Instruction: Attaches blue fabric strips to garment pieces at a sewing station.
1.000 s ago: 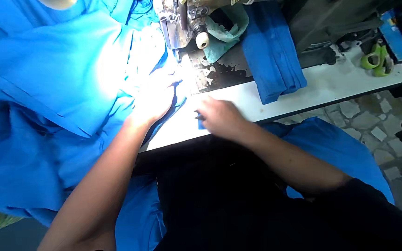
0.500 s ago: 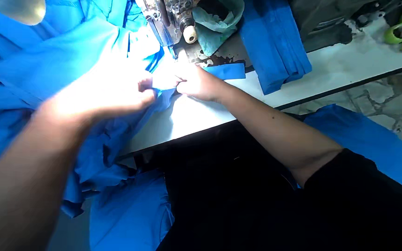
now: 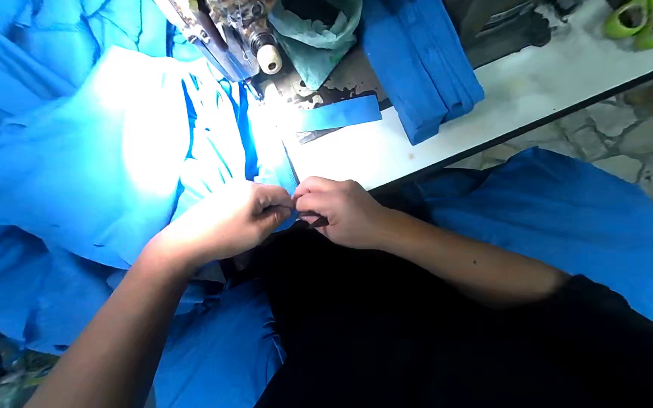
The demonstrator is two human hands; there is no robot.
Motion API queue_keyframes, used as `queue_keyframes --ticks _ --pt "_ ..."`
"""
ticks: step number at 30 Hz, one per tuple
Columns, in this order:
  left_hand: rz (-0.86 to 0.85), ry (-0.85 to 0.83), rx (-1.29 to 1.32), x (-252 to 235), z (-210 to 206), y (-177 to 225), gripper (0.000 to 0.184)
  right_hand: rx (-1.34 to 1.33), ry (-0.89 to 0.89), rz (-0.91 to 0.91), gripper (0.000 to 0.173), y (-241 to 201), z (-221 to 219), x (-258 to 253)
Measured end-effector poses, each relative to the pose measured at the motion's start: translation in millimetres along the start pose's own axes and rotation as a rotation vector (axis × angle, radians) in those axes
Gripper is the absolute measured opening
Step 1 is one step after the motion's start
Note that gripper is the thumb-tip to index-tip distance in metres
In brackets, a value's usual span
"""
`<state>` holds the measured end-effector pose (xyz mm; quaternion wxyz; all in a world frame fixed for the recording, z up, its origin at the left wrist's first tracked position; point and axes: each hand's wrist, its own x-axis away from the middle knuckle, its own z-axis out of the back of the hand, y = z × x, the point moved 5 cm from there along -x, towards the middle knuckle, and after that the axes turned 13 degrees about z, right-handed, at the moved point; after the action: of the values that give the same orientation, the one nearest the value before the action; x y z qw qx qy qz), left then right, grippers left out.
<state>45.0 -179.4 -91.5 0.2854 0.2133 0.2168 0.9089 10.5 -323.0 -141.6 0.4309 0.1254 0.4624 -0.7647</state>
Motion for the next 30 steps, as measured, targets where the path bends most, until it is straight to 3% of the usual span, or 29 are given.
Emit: queue_keyframes --ticks 2,5,8,12,15,18,20,23,26,28,30 --pt "0.039 0.085 -0.218 -4.0 0.1 -2.4 0.020 0.163 -0.076 0.072 0.005 -2.0 -9.1 8.6" --pt "0.298 0.010 -0.540 -15.8 -8.3 -11.2 0.018 0.306 -0.106 0.107 0.011 -4.1 -16.6 15.8" --pt "0.222 -0.042 -0.700 -19.2 -25.4 -8.8 0.010 0.360 -0.099 0.086 0.014 -4.7 -18.9 19.3" --pt "0.178 -0.079 -0.546 -23.2 -14.4 -22.1 0.018 0.350 -0.097 0.083 0.012 -4.6 -18.0 18.0" --pt "0.210 0.003 -0.381 -35.5 2.6 -24.6 0.023 0.308 -0.099 0.047 0.008 -4.4 -17.5 13.6" --pt "0.064 0.177 -0.246 -60.6 10.4 1.8 0.020 0.307 -0.159 -0.024 0.009 -4.9 -18.8 10.1" --pt "-0.030 0.202 -0.196 -85.2 9.1 25.0 0.022 0.313 -0.215 -0.060 0.013 -5.0 -19.3 8.6" --pt "-0.080 0.175 -0.177 -128.5 1.2 52.6 0.024 0.340 -0.146 0.000 0.009 -4.4 -20.0 10.3" --pt "-0.013 0.126 -0.234 -165.4 -8.6 66.6 0.024 0.288 -0.147 -0.007 0.008 -3.5 -19.1 9.2" --pt "0.063 0.075 -0.309 -173.4 -19.3 70.3 0.024 0.260 -0.177 -0.029 0.013 -3.1 -18.7 9.1" --pt "0.013 0.096 -0.348 -164.0 -33.0 69.7 0.021 0.263 -0.125 0.008 0.014 -3.2 -18.2 10.8"
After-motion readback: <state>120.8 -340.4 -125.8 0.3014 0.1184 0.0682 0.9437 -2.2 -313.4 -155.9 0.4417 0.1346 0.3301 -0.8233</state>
